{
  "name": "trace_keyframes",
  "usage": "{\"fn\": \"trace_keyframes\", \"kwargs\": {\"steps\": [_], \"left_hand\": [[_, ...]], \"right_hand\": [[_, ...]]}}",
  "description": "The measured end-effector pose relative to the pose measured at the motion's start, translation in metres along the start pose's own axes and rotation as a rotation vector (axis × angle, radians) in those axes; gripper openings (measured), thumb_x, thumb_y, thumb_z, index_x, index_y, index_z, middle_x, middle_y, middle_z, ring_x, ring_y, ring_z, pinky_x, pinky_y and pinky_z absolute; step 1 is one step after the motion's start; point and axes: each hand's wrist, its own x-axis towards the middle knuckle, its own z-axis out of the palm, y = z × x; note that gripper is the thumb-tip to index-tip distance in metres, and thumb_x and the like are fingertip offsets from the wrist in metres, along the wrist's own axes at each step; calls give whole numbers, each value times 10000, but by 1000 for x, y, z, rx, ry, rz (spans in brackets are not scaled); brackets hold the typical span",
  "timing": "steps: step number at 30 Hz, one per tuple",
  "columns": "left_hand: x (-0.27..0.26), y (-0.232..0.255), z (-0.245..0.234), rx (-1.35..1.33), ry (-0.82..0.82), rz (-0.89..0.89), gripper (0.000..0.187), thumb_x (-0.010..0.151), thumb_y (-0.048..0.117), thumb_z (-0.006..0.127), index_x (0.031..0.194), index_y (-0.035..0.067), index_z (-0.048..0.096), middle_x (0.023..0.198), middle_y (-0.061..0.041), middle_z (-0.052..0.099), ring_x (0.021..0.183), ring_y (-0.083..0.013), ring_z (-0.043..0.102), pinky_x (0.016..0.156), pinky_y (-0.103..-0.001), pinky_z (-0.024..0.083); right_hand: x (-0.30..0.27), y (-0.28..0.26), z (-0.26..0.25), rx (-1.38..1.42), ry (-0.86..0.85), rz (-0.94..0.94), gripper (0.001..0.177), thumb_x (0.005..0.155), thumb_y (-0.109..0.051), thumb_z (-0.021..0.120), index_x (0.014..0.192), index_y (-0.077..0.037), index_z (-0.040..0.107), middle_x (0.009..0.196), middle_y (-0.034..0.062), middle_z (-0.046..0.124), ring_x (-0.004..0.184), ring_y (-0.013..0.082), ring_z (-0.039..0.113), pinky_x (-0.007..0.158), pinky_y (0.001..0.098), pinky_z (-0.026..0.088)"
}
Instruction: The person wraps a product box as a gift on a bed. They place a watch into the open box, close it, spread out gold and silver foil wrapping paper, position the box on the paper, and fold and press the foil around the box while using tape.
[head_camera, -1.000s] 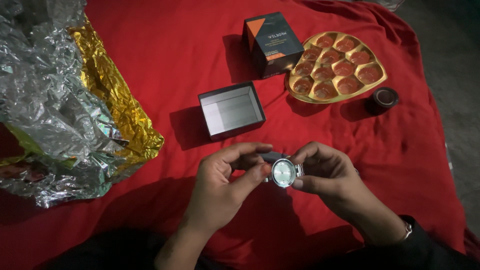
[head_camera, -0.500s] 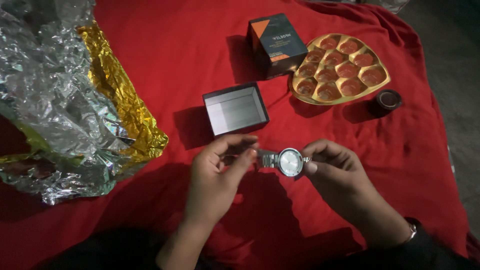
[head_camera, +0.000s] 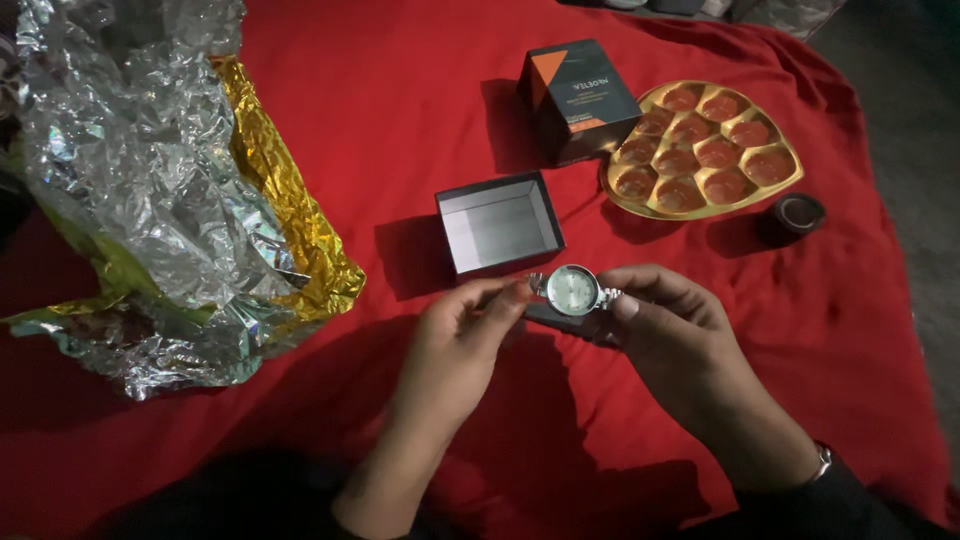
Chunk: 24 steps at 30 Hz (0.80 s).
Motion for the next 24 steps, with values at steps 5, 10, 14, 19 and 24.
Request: {"fn": "trace_keyframes", "kwargs": {"steps": [5, 10, 14, 19, 24], "left_hand": [[0, 1, 3, -190, -105, -52, 521, 975, 448, 597, 1220, 6, 723, 998, -35, 777, 900, -111, 725, 800, -256, 562], [1, 1, 7, -273, -86, -153, 455, 947, 388, 631, 1209, 27, 722, 1012, -42, 767, 905, -127, 726, 777, -306, 595], [0, -4, 8, -261, -50, -161, 410, 943, 339, 652, 1187, 19, 735, 1014, -48, 780, 912, -126, 731, 810, -279, 579], [1, -9, 9, -188, -77, -84, 341, 939, 279, 672, 1159, 27, 736, 1003, -50, 778, 922, -120, 729, 826, -267, 565], [-3, -11, 12, 170, -8, 72, 280, 848, 167, 737, 1086, 22, 745, 988, -47, 790, 927, -117, 740, 840, -276, 569]], "right_hand": [[0, 2, 0, -8, -13, 3, 234, 992, -85, 612, 1202, -15, 687, 1158, 139, 741, 1094, 275, 716, 993, 485, 571], [-1, 5, -7, 5, 24, 2, 252, 1000, -67, 603, 1230, -20, 693, 1164, 144, 741, 1063, 284, 717, 913, 458, 567], [-4, 9, -10, -40, 34, 2, 262, 998, -53, 610, 1238, -7, 704, 1177, 140, 740, 1059, 248, 704, 904, 423, 558], [-6, 9, -10, -7, 51, -11, 255, 989, -62, 614, 1220, 10, 695, 1140, 139, 743, 1011, 223, 700, 889, 390, 563], [-5, 10, -11, 7, 21, -23, 263, 1005, -75, 632, 1239, 21, 703, 1084, 128, 737, 925, 207, 669, 828, 374, 541]]}}
